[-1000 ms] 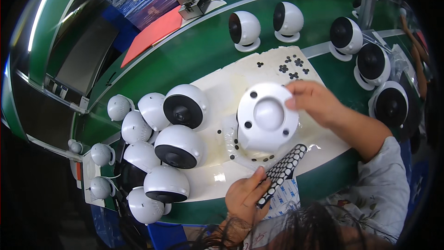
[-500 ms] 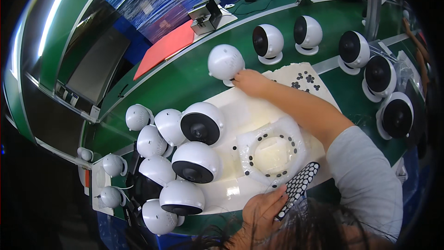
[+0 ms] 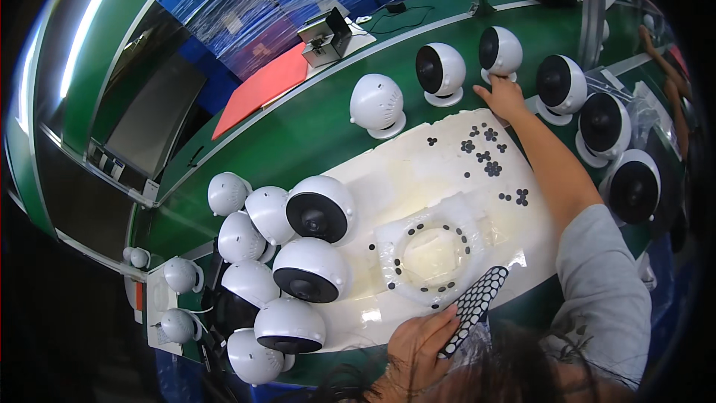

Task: The person assembles dome security cameras by placing small black circular components into the lens area of each unit. They handle the cameras one at a time, pick up the components from a pile on the table, and place them into the camera's lens opening before setting the unit aside.

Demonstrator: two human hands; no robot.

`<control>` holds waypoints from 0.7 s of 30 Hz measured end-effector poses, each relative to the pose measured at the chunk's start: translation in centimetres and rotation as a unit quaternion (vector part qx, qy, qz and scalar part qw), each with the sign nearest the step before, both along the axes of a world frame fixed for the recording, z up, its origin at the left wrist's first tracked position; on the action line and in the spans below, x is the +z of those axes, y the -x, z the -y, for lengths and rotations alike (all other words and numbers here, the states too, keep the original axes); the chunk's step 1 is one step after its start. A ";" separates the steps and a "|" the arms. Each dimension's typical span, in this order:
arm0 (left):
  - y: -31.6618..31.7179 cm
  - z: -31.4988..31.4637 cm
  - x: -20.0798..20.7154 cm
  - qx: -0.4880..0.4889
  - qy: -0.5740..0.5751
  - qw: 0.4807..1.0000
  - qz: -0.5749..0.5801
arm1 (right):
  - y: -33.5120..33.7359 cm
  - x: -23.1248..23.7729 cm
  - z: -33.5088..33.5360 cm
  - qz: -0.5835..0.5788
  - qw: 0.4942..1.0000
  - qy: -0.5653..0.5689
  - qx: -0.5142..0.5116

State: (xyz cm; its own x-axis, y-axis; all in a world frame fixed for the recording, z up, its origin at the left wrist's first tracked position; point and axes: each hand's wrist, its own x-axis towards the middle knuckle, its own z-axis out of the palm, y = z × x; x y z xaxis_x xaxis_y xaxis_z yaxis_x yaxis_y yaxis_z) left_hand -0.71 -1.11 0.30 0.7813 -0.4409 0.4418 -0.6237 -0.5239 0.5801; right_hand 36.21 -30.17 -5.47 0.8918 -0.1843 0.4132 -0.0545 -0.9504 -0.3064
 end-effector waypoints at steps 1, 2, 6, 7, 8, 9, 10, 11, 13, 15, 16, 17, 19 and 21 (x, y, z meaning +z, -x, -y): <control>0.1 0.0 -0.2 0.009 0.001 1.000 -0.006 | -0.1 0.2 -0.9 0.014 1.000 -0.019 0.005; 0.2 0.0 -0.3 0.019 0.002 1.000 -0.011 | -0.4 0.4 -2.1 -0.018 1.000 -0.011 -0.016; 0.1 0.1 -0.1 0.031 0.003 0.999 -0.008 | -1.1 1.0 -6.1 -0.088 0.992 0.015 -0.084; 0.1 0.1 -0.1 0.032 0.008 0.999 -0.008 | -1.5 0.8 -6.4 -0.082 0.992 -0.002 -0.096; 0.0 0.1 -0.1 0.031 0.014 0.999 -0.008 | -1.8 0.7 -6.4 -0.075 0.991 -0.019 -0.110; -0.2 0.3 -0.1 0.034 0.016 0.999 0.004 | -2.0 0.7 -6.0 -0.065 0.989 -0.028 -0.126; -0.3 0.4 -0.1 0.044 0.019 0.999 0.014 | -2.0 0.7 -6.0 -0.062 0.991 -0.031 -0.117; -0.3 0.4 0.0 0.052 0.023 0.998 0.024 | -1.8 0.9 -5.9 -0.059 0.992 -0.035 -0.110; -0.1 0.5 0.2 0.059 0.028 0.998 0.021 | -1.3 0.9 -5.1 -0.039 0.993 -0.038 -0.100; -0.3 0.6 0.3 0.053 0.028 0.998 0.021 | -0.1 0.7 -3.8 -0.067 0.996 0.026 -0.056; -0.5 0.6 0.2 0.047 0.023 0.998 0.020 | 0.6 0.7 -3.0 -0.083 0.994 0.058 -0.037; -0.4 0.7 0.5 0.046 0.013 0.999 0.019 | 1.1 1.0 -2.9 -0.102 0.993 0.065 -0.015; -0.4 0.6 0.0 0.051 0.020 0.998 0.033 | 1.8 1.7 -3.3 -0.142 0.987 0.076 0.031; -0.4 0.5 -0.2 0.047 0.018 0.998 0.037 | 2.2 3.2 -3.6 -0.180 0.974 0.136 0.036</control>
State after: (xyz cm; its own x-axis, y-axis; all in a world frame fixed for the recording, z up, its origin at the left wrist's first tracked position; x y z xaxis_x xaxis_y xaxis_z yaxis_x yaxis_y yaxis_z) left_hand -0.32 -1.59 0.08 0.7829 -0.3494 0.5147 -0.6147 -0.5619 0.5535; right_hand 34.06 -26.55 -2.22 0.9944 -0.0428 0.0964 -0.0414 -0.9990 -0.0169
